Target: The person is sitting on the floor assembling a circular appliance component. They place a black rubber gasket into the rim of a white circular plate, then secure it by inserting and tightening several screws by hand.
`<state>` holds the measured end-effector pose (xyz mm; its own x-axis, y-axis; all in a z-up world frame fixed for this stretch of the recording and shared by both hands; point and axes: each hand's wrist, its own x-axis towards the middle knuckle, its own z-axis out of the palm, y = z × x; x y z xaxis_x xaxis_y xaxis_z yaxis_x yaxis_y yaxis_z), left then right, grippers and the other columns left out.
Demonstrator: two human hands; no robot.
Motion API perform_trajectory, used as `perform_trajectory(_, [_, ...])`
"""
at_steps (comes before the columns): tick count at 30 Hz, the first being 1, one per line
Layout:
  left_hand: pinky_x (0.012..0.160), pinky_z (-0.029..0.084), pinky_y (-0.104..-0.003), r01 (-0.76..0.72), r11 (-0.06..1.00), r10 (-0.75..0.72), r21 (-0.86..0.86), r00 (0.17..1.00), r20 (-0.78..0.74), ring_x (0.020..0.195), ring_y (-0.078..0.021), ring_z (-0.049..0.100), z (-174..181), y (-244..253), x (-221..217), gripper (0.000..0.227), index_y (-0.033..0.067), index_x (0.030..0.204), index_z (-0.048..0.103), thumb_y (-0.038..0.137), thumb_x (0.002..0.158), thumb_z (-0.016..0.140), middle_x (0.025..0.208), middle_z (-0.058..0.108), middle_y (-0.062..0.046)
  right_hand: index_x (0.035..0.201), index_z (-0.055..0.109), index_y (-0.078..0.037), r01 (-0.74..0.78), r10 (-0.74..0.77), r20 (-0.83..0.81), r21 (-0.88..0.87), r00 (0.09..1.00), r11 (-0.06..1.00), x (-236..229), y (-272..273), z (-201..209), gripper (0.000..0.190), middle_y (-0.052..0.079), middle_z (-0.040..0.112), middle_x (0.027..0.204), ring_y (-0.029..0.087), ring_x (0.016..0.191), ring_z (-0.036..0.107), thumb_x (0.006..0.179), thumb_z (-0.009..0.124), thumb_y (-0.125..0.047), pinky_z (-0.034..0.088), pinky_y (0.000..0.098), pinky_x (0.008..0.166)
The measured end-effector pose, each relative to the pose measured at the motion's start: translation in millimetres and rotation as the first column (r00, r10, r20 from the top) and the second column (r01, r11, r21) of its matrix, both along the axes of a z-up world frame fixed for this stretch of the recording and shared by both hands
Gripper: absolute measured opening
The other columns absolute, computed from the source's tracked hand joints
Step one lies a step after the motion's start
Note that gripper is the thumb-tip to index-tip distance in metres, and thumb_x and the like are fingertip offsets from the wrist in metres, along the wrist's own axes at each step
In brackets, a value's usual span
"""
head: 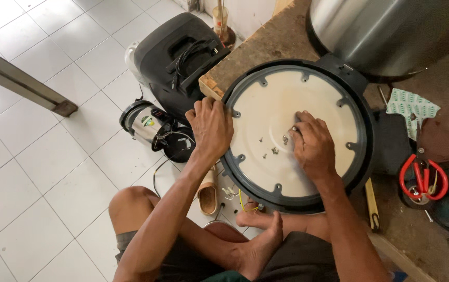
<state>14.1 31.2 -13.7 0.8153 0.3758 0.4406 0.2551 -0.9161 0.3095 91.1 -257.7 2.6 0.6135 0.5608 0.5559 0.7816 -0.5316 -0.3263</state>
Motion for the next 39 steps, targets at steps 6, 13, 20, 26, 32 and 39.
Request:
perform_trajectory(6, [0.092,0.039,-0.057,-0.035,0.992,0.022,-0.120,0.995,-0.102,0.108,-0.0378,0.055,22,-2,11,0.031,0.0096,0.096,0.066,0.036,0.090,0.080,0.111,0.056,-0.012,0.112,0.070,-0.001,-0.013,0.013,-0.002,0.031,1.000,0.999,0,1,2,0.018,0.024,0.075,0.139,0.046,0.139,0.068,0.112,0.075,-0.018,0.050,0.0573,0.118])
perform_trajectory(13, [0.091,0.039,-0.057,-0.028,0.966,-0.004,-0.256,0.992,-0.124,0.109,-0.0381,0.059,12,13,28,0.023,0.0145,0.096,0.070,0.032,0.088,0.082,0.106,0.058,-0.008,0.110,0.071,-0.002,-0.011,0.012,-0.017,0.052,1.000,0.999,0,0,2,0.015,0.023,0.076,0.138,0.045,0.138,0.069,0.112,0.075,-0.016,0.051,0.0570,0.118])
perform_trajectory(20, [0.087,0.048,-0.066,-0.006,0.852,-0.016,-0.523,0.999,-0.036,0.100,-0.0561,0.074,37,13,18,0.021,0.0102,0.109,0.061,0.027,0.101,0.069,0.093,0.078,-0.024,0.109,0.071,0.000,-0.018,0.016,0.023,0.108,1.000,0.994,2,-2,-1,0.015,0.023,0.076,0.137,0.046,0.136,0.071,0.109,0.078,-0.014,0.053,0.0548,0.115])
perform_trajectory(26, [0.084,0.057,-0.064,-0.001,0.803,0.076,-0.596,0.992,0.101,0.099,-0.0538,0.078,47,0,11,0.023,0.0079,0.119,0.058,0.016,0.101,0.070,0.098,0.082,-0.023,0.109,0.071,0.000,-0.020,0.015,0.044,0.118,0.999,0.993,3,-1,0,0.014,0.024,0.077,0.138,0.046,0.136,0.071,0.109,0.079,-0.012,0.052,0.0552,0.117])
perform_trajectory(32, [0.088,0.060,-0.056,-0.074,0.695,0.159,-0.715,0.986,0.052,0.102,-0.0412,0.082,26,13,20,0.026,0.0165,0.118,0.066,0.023,0.096,0.077,0.097,0.084,-0.010,0.110,0.071,0.001,-0.009,0.008,0.014,0.109,1.000,0.994,2,1,1,0.013,0.024,0.076,0.138,0.045,0.137,0.070,0.108,0.079,-0.009,0.051,0.0564,0.118])
perform_trajectory(39, [0.086,0.060,-0.050,-0.008,0.650,0.030,-0.760,0.999,0.014,0.098,-0.0362,0.082,13,36,25,0.026,0.0136,0.119,0.076,0.021,0.094,0.079,0.093,0.084,-0.009,0.110,0.071,0.000,0.001,0.000,-0.012,0.088,1.000,0.996,0,-1,5,0.012,0.024,0.076,0.138,0.047,0.137,0.069,0.109,0.078,-0.009,0.051,0.0593,0.117])
